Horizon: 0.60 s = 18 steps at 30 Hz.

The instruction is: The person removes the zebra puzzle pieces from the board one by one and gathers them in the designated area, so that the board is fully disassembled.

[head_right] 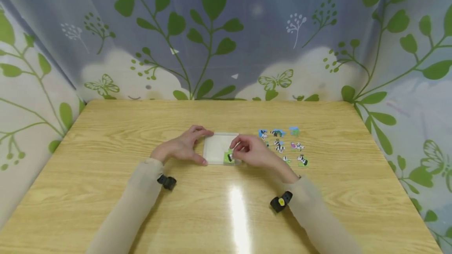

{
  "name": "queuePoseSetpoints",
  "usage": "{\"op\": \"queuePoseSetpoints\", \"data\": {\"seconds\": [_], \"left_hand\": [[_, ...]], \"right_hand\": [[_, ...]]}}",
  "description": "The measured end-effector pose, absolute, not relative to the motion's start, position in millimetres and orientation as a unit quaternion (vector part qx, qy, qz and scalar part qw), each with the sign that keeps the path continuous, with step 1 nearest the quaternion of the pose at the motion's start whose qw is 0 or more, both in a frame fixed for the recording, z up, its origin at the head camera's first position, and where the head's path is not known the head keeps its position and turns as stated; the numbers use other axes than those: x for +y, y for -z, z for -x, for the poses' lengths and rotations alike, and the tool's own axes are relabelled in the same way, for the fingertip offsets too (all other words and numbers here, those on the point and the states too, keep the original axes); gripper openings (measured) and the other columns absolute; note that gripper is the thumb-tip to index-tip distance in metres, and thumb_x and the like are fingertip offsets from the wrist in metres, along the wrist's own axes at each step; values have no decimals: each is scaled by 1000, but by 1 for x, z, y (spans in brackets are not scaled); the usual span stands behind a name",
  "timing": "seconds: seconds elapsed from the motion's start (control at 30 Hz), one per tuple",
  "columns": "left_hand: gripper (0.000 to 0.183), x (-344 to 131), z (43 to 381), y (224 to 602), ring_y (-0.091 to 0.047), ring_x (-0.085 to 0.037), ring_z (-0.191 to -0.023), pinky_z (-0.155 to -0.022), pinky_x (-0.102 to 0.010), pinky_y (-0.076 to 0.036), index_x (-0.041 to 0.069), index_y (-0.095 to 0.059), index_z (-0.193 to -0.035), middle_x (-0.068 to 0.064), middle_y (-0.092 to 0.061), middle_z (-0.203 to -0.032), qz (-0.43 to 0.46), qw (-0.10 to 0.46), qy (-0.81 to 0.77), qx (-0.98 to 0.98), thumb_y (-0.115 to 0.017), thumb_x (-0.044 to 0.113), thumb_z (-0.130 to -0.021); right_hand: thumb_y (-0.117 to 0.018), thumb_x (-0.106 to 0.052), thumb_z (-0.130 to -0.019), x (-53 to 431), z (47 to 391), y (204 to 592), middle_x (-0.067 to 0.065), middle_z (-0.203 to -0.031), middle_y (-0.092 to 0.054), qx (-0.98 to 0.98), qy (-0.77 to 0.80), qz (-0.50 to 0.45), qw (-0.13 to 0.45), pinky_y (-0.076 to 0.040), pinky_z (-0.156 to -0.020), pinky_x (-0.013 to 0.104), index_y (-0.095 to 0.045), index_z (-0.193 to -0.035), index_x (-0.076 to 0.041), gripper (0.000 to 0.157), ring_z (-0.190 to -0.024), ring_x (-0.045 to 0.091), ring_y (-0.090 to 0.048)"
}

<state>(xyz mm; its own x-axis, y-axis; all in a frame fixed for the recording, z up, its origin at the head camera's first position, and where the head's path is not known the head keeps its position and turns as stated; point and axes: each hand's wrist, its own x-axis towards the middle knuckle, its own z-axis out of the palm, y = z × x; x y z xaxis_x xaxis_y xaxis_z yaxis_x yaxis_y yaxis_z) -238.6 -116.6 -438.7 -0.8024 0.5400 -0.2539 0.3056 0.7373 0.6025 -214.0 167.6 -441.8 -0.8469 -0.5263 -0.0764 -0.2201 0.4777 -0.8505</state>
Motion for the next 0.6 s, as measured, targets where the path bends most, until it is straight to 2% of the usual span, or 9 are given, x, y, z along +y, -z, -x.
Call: {"op": "queuePoseSetpoints", "data": {"seconds": [0.23,0.4,0.6], "left_hand": [[93,-118,234,438,-36,-33,-145,-118,-53,-35,21,-40,-157,-10,-28,-161,-247,209,-270,907,-87,37,-79],[88,-123,229,436,-35,-36,-147,-119,-57,-34,16,-40,-157,-14,-28,-162,-265,204,-270,903,-82,39,-83],[84,-132,221,433,-48,-38,-139,-116,-52,-40,19,-36,-159,-13,-20,-167,-251,217,-303,893,-78,38,-90]], "right_hand": [[-70,-13,-96,209,203,442,8,-95,-72,869,425,206,146,-47,-61,25,-69,-108,-10,12,-74,13,-60],[-71,-13,-95,230,195,438,7,-95,-73,879,414,194,134,-47,-62,25,-69,-108,-10,13,-76,13,-62],[-70,-9,-95,245,191,438,7,-94,-74,889,396,188,132,-48,-61,25,-69,-107,-8,12,-76,14,-65]]}}
